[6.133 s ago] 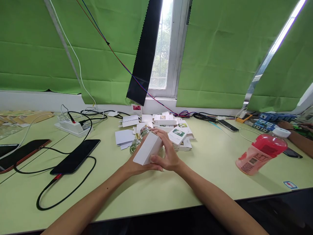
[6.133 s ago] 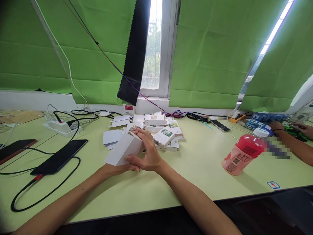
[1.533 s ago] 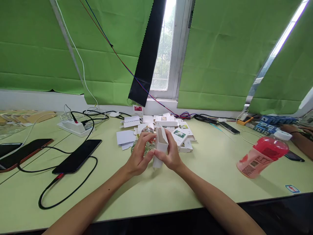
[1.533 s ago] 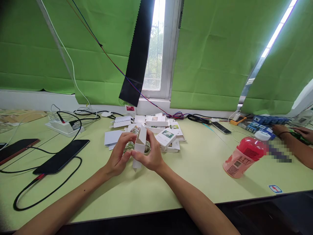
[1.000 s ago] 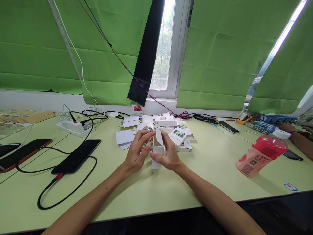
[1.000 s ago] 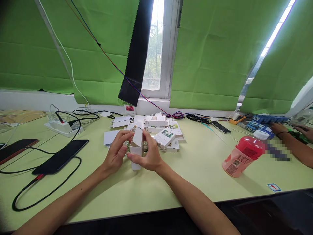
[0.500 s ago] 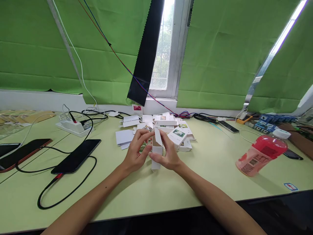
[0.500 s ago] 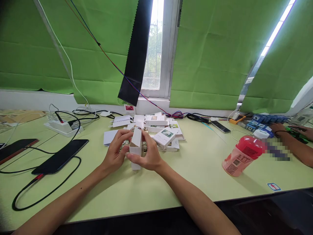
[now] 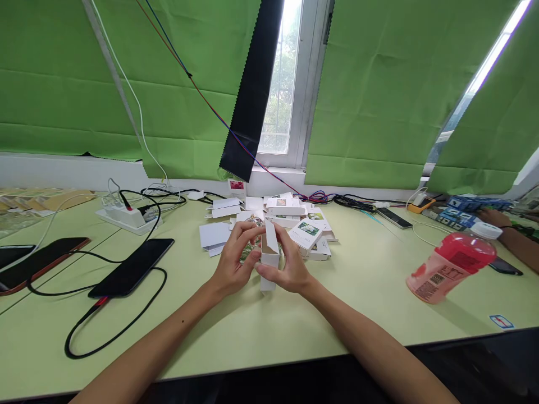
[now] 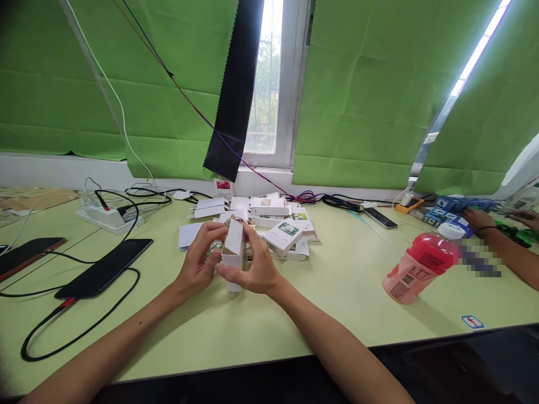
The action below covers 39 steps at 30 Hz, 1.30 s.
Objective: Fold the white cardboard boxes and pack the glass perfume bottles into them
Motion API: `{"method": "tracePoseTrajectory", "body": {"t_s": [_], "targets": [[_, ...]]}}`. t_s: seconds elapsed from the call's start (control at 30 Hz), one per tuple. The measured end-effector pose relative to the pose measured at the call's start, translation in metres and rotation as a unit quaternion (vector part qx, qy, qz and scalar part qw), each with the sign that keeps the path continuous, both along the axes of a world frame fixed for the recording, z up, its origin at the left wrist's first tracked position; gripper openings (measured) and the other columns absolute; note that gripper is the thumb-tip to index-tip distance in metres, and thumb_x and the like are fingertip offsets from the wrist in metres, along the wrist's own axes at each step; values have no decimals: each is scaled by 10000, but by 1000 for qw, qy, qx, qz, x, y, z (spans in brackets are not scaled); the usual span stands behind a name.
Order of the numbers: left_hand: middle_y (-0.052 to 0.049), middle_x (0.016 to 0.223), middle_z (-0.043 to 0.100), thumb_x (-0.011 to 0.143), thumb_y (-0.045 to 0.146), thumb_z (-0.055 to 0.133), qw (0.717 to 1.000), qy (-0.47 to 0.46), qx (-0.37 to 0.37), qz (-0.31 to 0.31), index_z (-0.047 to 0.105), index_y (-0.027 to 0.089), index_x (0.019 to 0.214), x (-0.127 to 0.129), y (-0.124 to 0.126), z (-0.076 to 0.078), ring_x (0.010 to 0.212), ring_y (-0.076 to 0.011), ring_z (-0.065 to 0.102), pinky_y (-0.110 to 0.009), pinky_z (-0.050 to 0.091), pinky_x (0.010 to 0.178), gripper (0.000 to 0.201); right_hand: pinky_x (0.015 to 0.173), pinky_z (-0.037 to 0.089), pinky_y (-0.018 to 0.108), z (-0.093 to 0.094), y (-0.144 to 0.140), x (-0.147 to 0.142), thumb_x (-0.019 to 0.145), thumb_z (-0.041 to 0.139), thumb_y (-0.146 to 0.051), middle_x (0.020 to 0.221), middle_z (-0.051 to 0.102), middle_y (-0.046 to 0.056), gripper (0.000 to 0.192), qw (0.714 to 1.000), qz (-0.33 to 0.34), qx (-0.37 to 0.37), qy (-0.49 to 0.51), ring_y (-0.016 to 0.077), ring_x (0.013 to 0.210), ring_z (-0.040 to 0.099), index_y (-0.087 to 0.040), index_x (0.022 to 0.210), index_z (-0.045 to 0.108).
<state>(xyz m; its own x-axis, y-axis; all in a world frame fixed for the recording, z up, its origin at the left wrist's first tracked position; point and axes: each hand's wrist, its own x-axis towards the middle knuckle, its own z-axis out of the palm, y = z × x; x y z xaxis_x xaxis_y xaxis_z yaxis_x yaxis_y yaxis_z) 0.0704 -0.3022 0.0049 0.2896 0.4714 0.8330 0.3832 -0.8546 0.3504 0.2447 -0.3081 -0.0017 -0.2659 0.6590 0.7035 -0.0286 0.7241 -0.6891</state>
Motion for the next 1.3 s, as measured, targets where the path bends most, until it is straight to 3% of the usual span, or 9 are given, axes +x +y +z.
{"method": "tracePoseTrajectory", "body": {"t_s": [0.7, 1.3], "targets": [[-102, 1121, 551, 1080, 536, 359, 1000, 8, 24, -13, 560, 235, 1265, -2, 1, 0, 996, -231, 570, -398, 535, 826, 406, 1085, 494, 546, 0, -1, -1, 779, 796, -486, 1310, 653, 119, 763, 1000, -10, 13, -13, 341, 1237, 611, -252, 1435, 484], [-94, 1139, 528, 1092, 468, 366, 999, 4, 29, -39, 540, 233, 1280, -1, -1, 2, 987, -223, 544, -377, 519, 822, 348, 1069, 509, 515, -3, 1, -1, 793, 779, -518, 1316, 649, 132, 754, 999, -23, 37, -28, 325, 1226, 623, -227, 1418, 475]]}}
